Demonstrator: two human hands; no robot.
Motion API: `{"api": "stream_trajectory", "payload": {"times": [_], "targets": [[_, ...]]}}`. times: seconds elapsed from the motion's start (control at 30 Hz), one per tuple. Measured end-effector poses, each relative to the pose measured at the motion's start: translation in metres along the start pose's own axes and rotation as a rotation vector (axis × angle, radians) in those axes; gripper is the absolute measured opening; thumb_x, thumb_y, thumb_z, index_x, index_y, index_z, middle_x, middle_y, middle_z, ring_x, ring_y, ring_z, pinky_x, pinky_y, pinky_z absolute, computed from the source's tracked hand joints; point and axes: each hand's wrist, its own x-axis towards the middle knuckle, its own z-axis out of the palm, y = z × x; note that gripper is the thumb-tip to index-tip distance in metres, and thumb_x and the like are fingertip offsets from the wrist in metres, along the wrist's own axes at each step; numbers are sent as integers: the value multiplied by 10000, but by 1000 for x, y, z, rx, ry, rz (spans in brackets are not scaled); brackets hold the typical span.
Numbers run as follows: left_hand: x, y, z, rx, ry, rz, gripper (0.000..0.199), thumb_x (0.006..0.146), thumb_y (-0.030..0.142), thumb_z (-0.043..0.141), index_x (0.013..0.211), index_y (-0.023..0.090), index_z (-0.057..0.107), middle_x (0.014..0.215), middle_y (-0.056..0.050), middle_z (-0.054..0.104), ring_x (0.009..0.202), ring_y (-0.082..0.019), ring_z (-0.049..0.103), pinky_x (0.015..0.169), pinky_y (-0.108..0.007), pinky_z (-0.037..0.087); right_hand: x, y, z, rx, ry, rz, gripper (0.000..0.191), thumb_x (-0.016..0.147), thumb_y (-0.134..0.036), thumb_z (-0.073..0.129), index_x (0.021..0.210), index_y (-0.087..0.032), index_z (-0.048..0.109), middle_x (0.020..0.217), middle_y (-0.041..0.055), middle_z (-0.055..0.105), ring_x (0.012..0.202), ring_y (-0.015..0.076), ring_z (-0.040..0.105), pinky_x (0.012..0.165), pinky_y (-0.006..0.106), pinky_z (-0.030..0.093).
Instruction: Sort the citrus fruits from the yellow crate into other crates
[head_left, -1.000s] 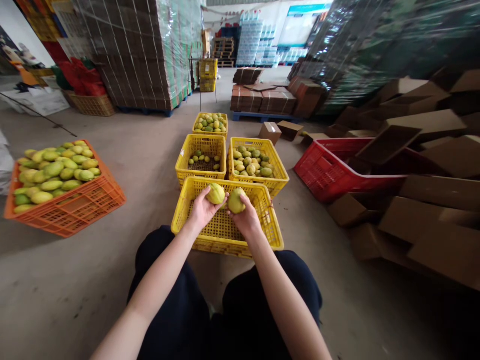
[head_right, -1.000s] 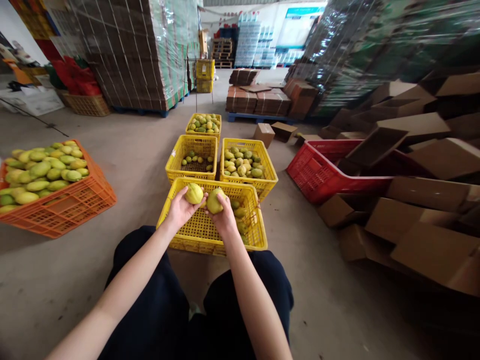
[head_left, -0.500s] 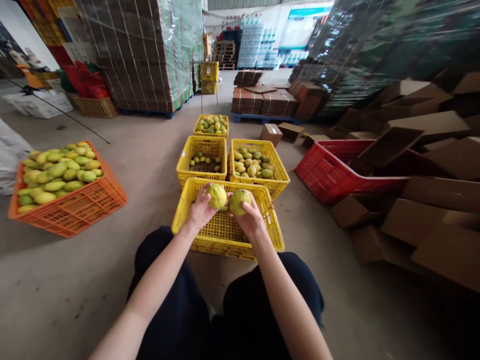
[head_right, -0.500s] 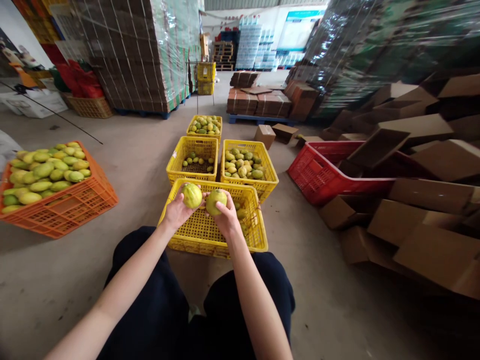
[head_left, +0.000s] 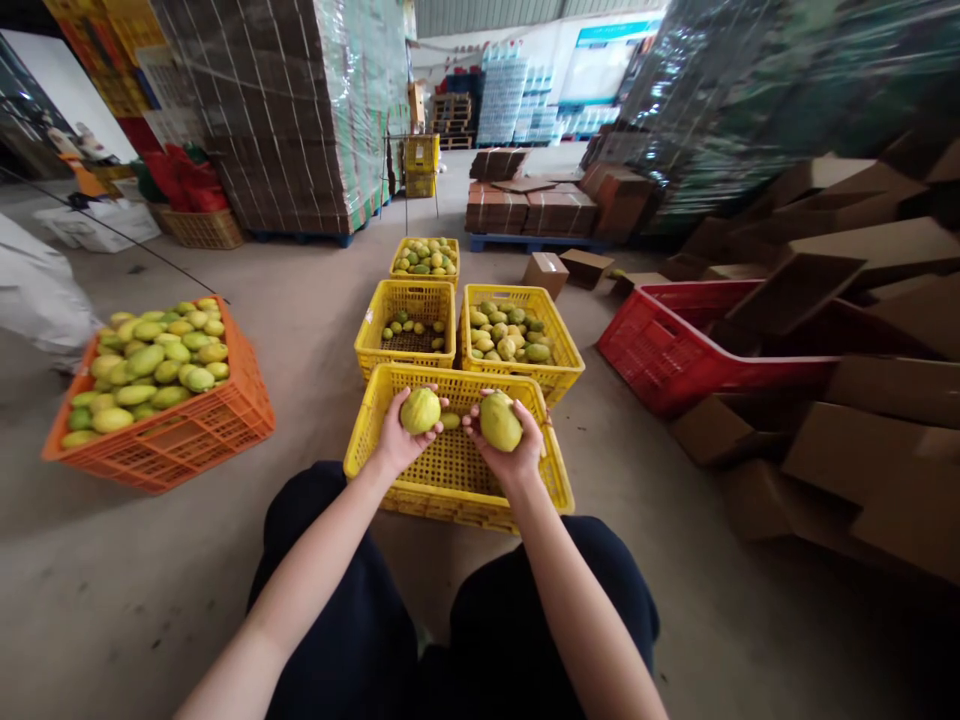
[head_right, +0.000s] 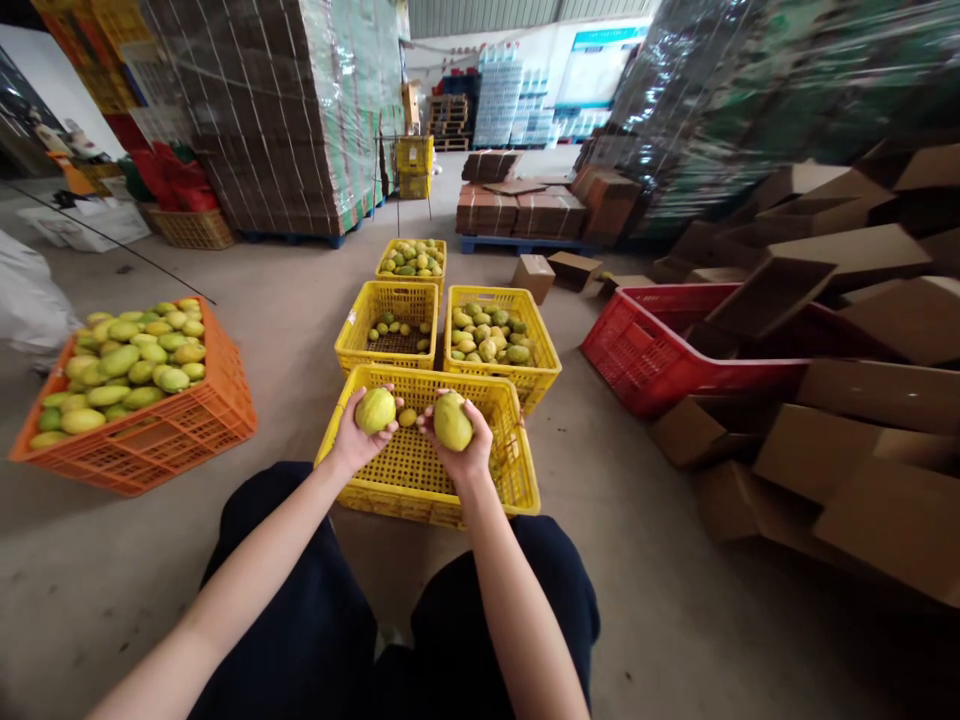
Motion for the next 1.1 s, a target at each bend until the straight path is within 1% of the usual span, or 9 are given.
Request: {"api": "stream_trajectory", "payload": {"times": [0.07, 0.2, 0.33, 0.43, 0.57, 0.67, 0.83, 0.93, 1.1], "targets": [[6, -7, -7, 49, 28, -44, 305, 906, 388, 483, 1035, 159, 638, 840, -76, 704, 507, -125, 625, 380, -177, 445, 0, -5, -2, 48, 36, -19, 270, 702, -330, 632, 913, -163, 646, 751, 72, 691, 664, 199, 673, 542, 285, 567], [16, -26, -25, 101, 108, -143, 298, 907, 370, 495, 1022, 137, 641, 807, -88, 706, 480, -143, 641, 352, -185, 448, -3, -17, -6, 96, 59, -77, 253, 698, -263, 633, 939, -190, 652, 889, 52, 713, 650, 159, 652, 467, 227, 511], [20, -44, -45, 140, 228, -246, 299, 933, 365, 462, 1011, 143, 646, 781, -91, 713, 479, -151, 652, 354, -180, 452, -4, -27, -11, 131, 89, -66, 201, 751, -332, 638, 911, -211, 656, 835, 23, 697, 598, 135, 619, 435, 209, 485], [22, -53, -63, 224, 286, -362, 314, 945, 380, 446, 902, 153, 658, 727, -89, 708, 491, -162, 659, 357, -177, 450, -2, -31, -17, 168, 126, -43, 193, 744, -342, 655, 875, -201, 655, 782, 17, 692, 584, 137, 614, 433, 208, 484], [32, -60, -87, 377, 251, -535, 336, 935, 338, 462, 704, 164, 632, 601, -114, 658, 439, -190, 632, 322, -202, 418, 2, -33, -22, 196, 164, -30, 185, 730, -314, 669, 868, -194, 648, 772, 19, 700, 592, 143, 626, 446, 210, 490], [49, -56, -99, 442, 193, -570, 327, 939, 310, 441, 677, 190, 597, 509, -79, 595, 392, -192, 595, 317, -224, 412, 3, -33, -24, 204, 169, -7, 182, 734, -312, 671, 871, -196, 644, 773, 19, 702, 598, 145, 631, 450, 215, 492], [90, -32, -100, 433, 188, -525, 176, 904, 275, 498, 768, 196, 578, 451, 8, 505, 295, -190, 535, 286, -247, 392, 4, -35, -29, 193, 143, 8, 224, 711, -316, 709, 892, -201, 643, 795, 15, 706, 613, 137, 636, 475, 219, 509], [103, -22, -95, 445, 216, -526, 189, 904, 251, 446, 788, 174, 575, 455, 16, 495, 247, -185, 494, 263, -249, 367, 4, -36, -33, 164, 135, 20, 229, 710, -325, 721, 892, -210, 642, 812, 10, 712, 626, 132, 641, 487, 216, 518], [118, -14, -78, 533, 498, -454, 269, 908, 203, 340, 847, 139, 594, 510, -42, 544, 262, -189, 491, 255, -244, 327, 7, -35, -37, 156, 203, 46, 220, 695, -319, 717, 873, -203, 660, 797, 21, 718, 613, 141, 645, 478, 223, 520]]}}
